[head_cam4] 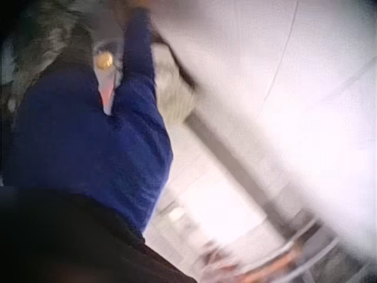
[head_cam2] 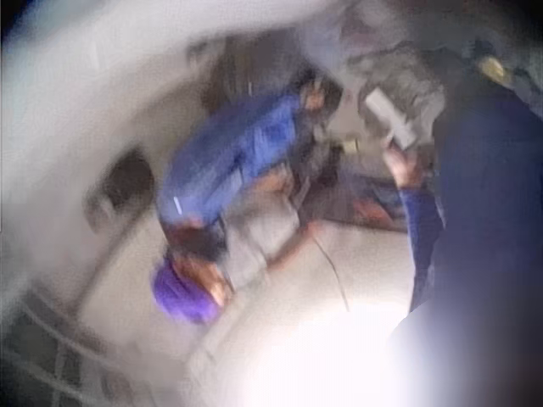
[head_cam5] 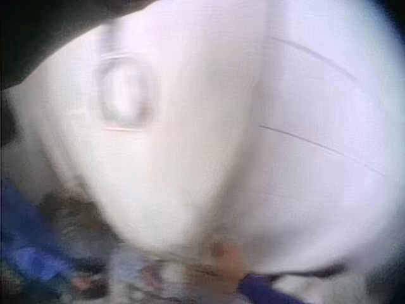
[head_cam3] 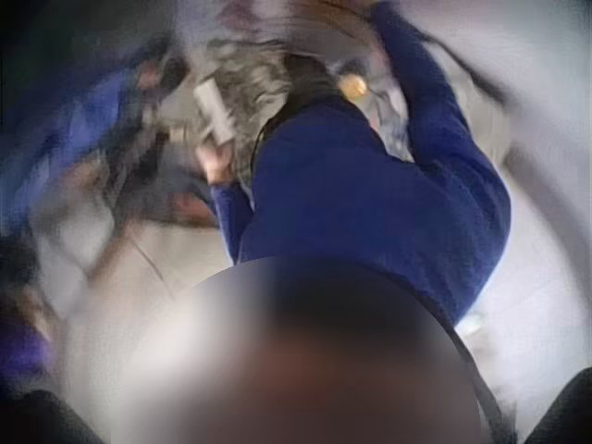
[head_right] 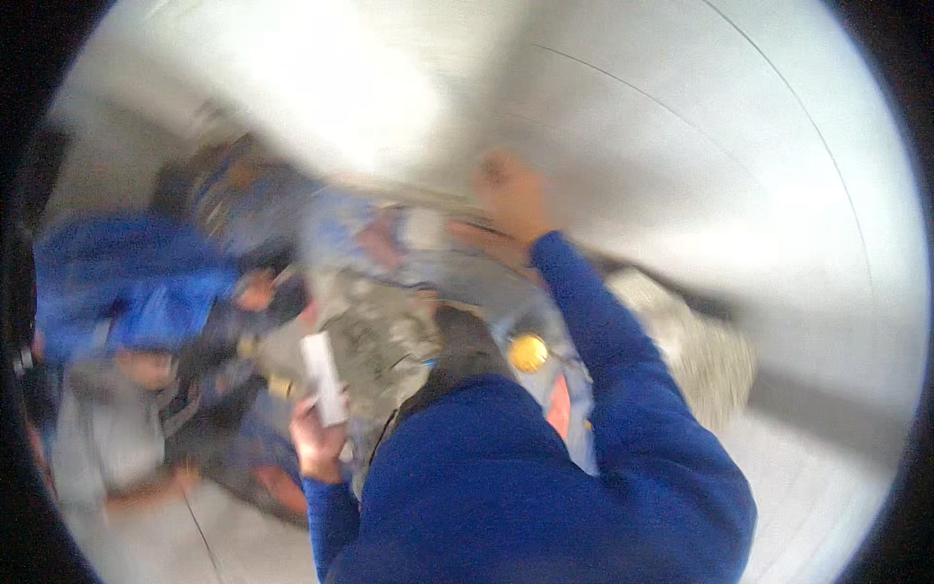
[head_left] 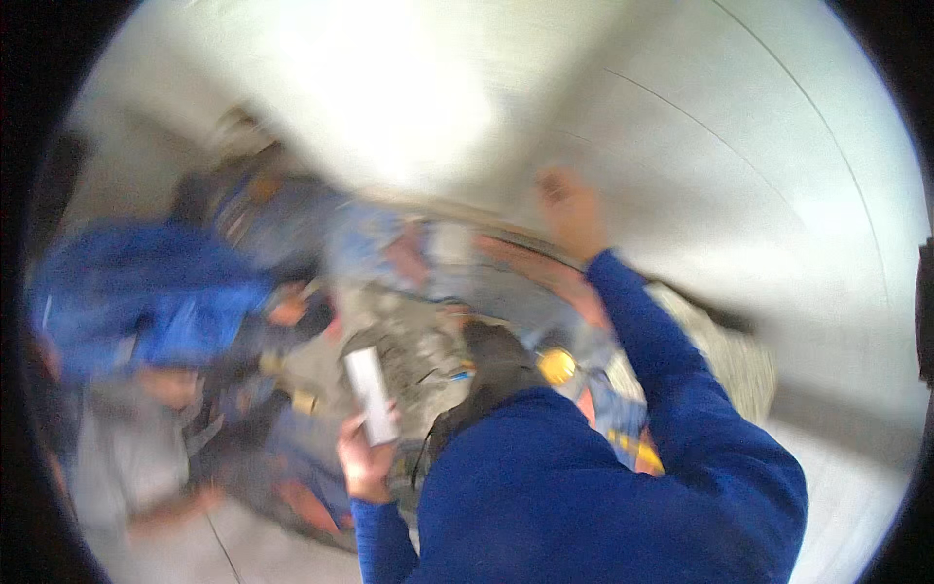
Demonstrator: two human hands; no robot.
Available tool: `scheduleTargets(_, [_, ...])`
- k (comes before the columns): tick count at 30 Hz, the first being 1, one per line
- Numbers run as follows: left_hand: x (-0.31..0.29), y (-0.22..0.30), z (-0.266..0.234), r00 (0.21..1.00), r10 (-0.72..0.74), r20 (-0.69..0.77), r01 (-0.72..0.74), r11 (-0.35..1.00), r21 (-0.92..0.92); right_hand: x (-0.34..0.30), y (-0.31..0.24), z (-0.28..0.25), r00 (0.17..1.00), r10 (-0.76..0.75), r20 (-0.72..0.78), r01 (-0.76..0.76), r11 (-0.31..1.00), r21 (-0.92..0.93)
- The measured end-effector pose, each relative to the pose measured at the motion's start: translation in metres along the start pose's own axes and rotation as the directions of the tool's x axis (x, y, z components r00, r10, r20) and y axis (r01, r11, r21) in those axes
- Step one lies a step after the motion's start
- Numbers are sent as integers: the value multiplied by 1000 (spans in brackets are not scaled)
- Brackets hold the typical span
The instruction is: The person measures a small tile piece, then uses an angle grinder to cut it on a wooden board. After cutting, the person inspects the cut piece and walks back toward the tiled area.
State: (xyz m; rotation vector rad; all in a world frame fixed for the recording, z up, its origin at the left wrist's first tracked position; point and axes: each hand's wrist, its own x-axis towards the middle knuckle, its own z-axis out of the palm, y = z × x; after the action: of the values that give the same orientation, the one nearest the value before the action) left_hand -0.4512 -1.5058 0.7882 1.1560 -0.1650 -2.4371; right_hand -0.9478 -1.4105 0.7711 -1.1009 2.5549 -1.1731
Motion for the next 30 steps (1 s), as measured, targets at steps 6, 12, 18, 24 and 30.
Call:
scheduleTargets(6, [33, 15, 26, 999, 51, -13, -38, 871, 489, -355, 127, 12, 622, 765, 168, -648, 623, -439])
scheduleTargets(12, [51, -19, 46, 981, 167, 101, -176, 534, 827, -512, 182, -25, 500, 866, 20, -778, 459, -430])
scheduleTargets(18, [42, -105, 47, 937, 275, 214, -309, 375, 874, -457, 291, -40, 481, 842, -244, -869, 420, -261])
scheduleTargets(24, [160, -266, 33, 989, 99, 111, -137, 309, 941, -391, 413, -10, 582, 774, -250, -774, 433, -461])
scheduleTargets(30, [317, -553, 2, 905, -349, 243, -149, 275, 950, -386, 499, -7, 690, 723, 46, -563, 575, -594])
